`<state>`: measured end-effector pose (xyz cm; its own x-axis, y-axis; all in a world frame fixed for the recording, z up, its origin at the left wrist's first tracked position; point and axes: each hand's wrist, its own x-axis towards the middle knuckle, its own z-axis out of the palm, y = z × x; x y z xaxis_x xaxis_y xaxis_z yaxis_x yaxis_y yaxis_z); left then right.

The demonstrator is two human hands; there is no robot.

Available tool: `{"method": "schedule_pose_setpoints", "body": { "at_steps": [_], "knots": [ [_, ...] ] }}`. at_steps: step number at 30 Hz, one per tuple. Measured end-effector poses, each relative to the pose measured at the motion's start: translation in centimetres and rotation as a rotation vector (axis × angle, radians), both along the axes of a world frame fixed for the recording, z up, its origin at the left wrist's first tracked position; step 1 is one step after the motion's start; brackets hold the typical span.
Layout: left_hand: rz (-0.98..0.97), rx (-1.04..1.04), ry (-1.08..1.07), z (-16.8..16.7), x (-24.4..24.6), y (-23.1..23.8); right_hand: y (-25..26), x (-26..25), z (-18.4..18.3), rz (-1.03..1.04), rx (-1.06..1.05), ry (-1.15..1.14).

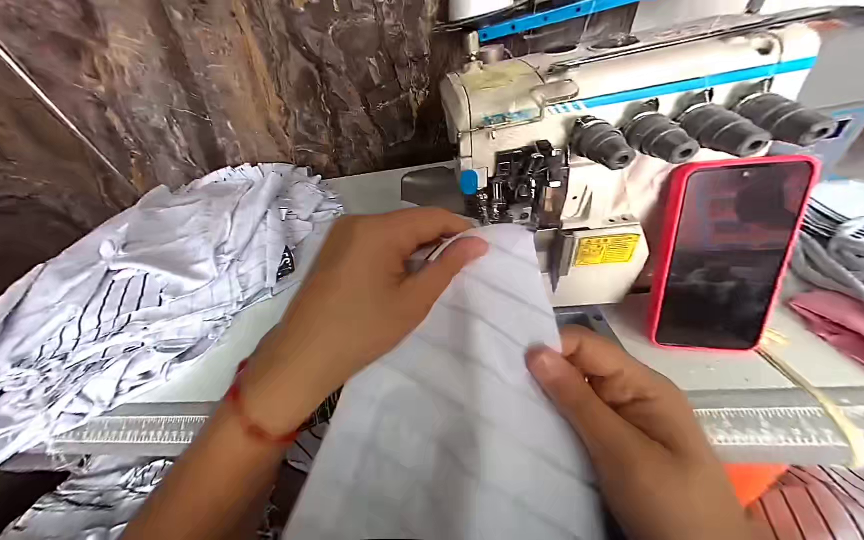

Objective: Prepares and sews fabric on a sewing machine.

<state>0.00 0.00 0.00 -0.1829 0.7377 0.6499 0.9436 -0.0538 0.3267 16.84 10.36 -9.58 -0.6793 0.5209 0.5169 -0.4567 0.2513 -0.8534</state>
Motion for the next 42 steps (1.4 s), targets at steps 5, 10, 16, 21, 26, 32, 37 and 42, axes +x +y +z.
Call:
{"method": "schedule_pose_setpoints", "body": {
  "at_steps": [5,10,16,21,26,32,37,42],
  "knots": [
    [-0.012,-0.089,0.008,-3.7,-2.1,4.2,1.4,-2.6,-4.5,-0.341,0.089,-0.039],
    [-0.008,0.005,0.073,-4.9,-2.4,5.6,2.2,-2.8,-5.4,-0.443,0.112,-0.004],
    [-0.003,0.026,0.123,-4.9,-3.1,5.6,0.9,-1.5,-3.4,-0.251,-0.088,0.033],
    [-0.004,-0.017,0.190,-5.2,-3.3,5.3,0.2,-1.0,-3.4,-0.256,-0.111,-0.006],
    [0.011,-0.057,0.186,-5.2,-3.3,5.4,0.7,-1.2,-4.0,-0.248,-0.147,0.006],
    [0.035,-0.091,0.225,-4.9,-3.0,5.7,0.7,-1.2,-3.2,-0.252,-0.221,-0.031],
    [0.091,-0.014,0.526,-5.0,-0.2,5.2,1.0,-1.1,-3.4,-0.104,-0.325,-0.129],
    [0.361,-0.073,0.425,-8.3,3.4,5.3,0.9,-0.9,-3.7,-0.112,-0.277,-0.049]
  ]
}}
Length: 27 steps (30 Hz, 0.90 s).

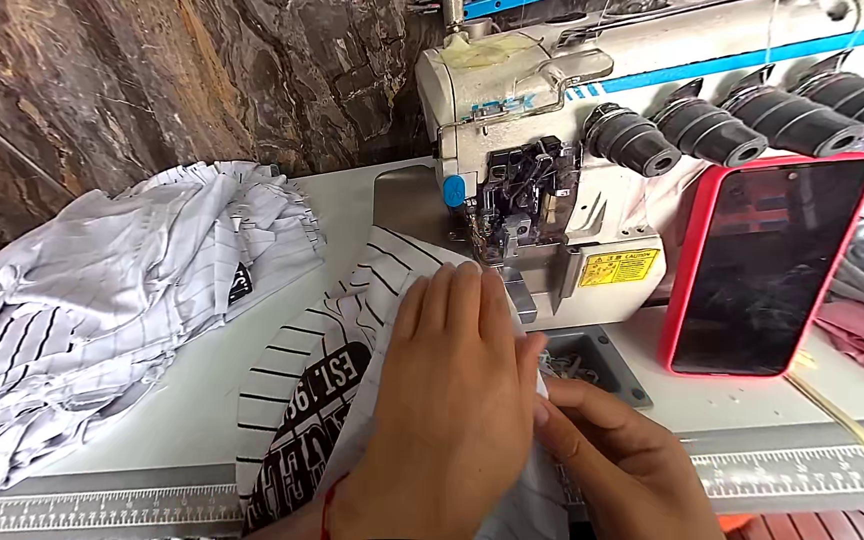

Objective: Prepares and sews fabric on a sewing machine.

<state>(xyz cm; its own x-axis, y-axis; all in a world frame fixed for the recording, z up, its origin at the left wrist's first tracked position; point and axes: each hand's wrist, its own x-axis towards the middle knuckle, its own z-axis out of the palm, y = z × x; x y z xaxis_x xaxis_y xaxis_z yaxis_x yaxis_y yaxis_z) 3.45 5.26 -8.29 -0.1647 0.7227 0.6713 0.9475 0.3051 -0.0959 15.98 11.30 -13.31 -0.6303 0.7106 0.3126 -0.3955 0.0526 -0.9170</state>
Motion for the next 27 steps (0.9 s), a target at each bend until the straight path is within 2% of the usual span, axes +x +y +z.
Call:
{"method": "schedule_pose_setpoints", "body": {
  "at_steps": [5,11,19,27],
  "knots": [
    [-0.050,0.056,-0.142,-0.7,0.2,0.5,-0.1,-0.2,0.2,-0.140,0.082,0.022],
    [-0.121,0.057,-0.122,-0.9,-0.3,0.0,0.0,-0.4,0.0,-0.155,0.109,0.050],
    [-0.118,0.013,-0.117,-0.8,-0.9,0.1,0.1,-0.7,0.4,-0.182,0.112,0.025],
    [-0.257,0.035,-0.138,0.4,-4.3,-0.1,0.7,-1.7,1.0,-0.196,0.109,-0.019]
  ]
}}
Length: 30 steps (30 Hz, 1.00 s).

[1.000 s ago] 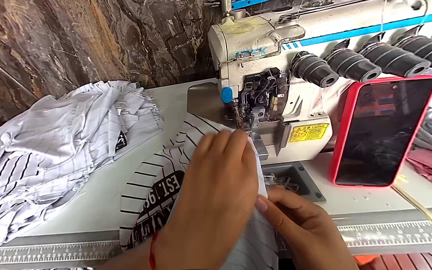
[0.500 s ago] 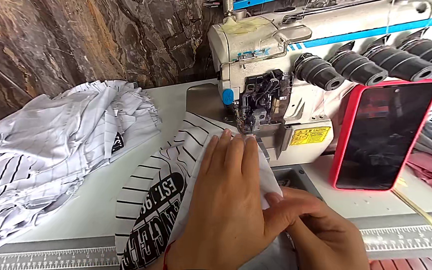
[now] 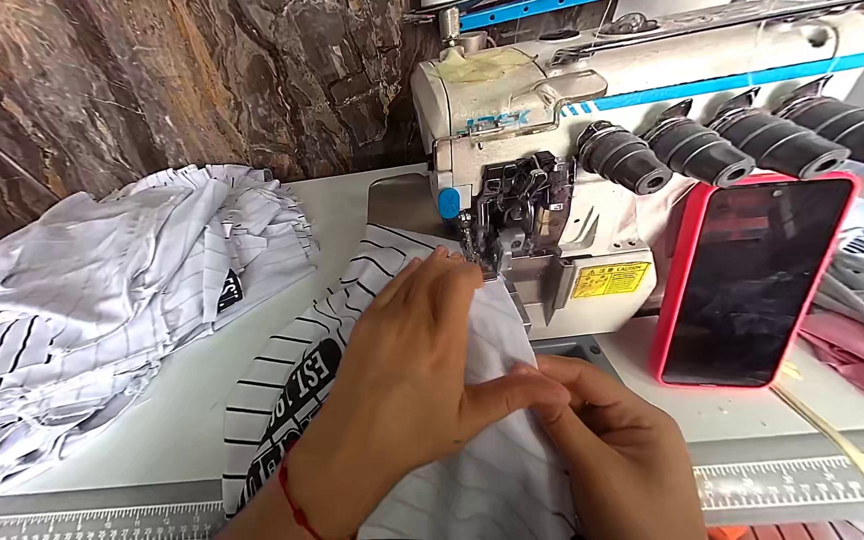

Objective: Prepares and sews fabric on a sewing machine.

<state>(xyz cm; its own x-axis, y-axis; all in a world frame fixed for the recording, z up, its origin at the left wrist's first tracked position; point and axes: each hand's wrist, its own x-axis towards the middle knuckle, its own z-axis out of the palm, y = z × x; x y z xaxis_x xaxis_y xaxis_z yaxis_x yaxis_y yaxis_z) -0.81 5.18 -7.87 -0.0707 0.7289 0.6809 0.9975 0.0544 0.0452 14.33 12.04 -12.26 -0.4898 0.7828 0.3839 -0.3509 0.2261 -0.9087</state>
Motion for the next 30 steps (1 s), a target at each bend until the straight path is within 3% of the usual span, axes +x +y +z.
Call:
{"method": "schedule_pose_setpoints", "body": {
  "at_steps": [3,5,8,12,14,19,21,23,26,30],
  "knots": [
    [-0.014,-0.027,0.032,0.2,-0.6,-1.0,-0.1,0.1,-0.4,0.049,-0.006,0.005],
    [-0.042,0.070,-0.022,-1.0,1.9,-3.1,-0.1,1.1,-1.0,0.138,0.029,0.015],
    [-0.083,0.153,-0.320,-5.1,7.8,-5.5,-0.3,2.8,-2.0,0.217,0.130,-0.033],
    [0.070,0.178,-0.448,-9.6,9.0,-5.6,-0.3,3.7,-3.2,0.233,0.209,-0.071],
    [0.085,0.204,-0.484,-9.4,9.1,-6.0,-0.5,3.9,-3.7,0.242,0.232,-0.062],
    [-0.053,0.417,-1.002,-6.1,7.7,-7.8,-1.0,4.6,-3.1,0.309,0.013,-0.026],
    [0.007,0.515,-0.858,-4.4,6.9,-7.4,-1.4,4.7,-3.2,0.380,-0.086,-0.005],
    [-0.014,0.504,-0.533,-2.9,5.5,-7.4,-1.6,4.8,-3.4,0.438,-0.135,0.011],
    [-0.178,0.259,-0.150,-0.7,4.7,-8.8,-2.1,5.2,-3.8,0.479,-0.097,0.036],
    [-0.266,-0.023,0.068,-1.5,5.9,-10.0,-3.2,6.1,-4.2,0.455,0.038,0.044]
  ]
}}
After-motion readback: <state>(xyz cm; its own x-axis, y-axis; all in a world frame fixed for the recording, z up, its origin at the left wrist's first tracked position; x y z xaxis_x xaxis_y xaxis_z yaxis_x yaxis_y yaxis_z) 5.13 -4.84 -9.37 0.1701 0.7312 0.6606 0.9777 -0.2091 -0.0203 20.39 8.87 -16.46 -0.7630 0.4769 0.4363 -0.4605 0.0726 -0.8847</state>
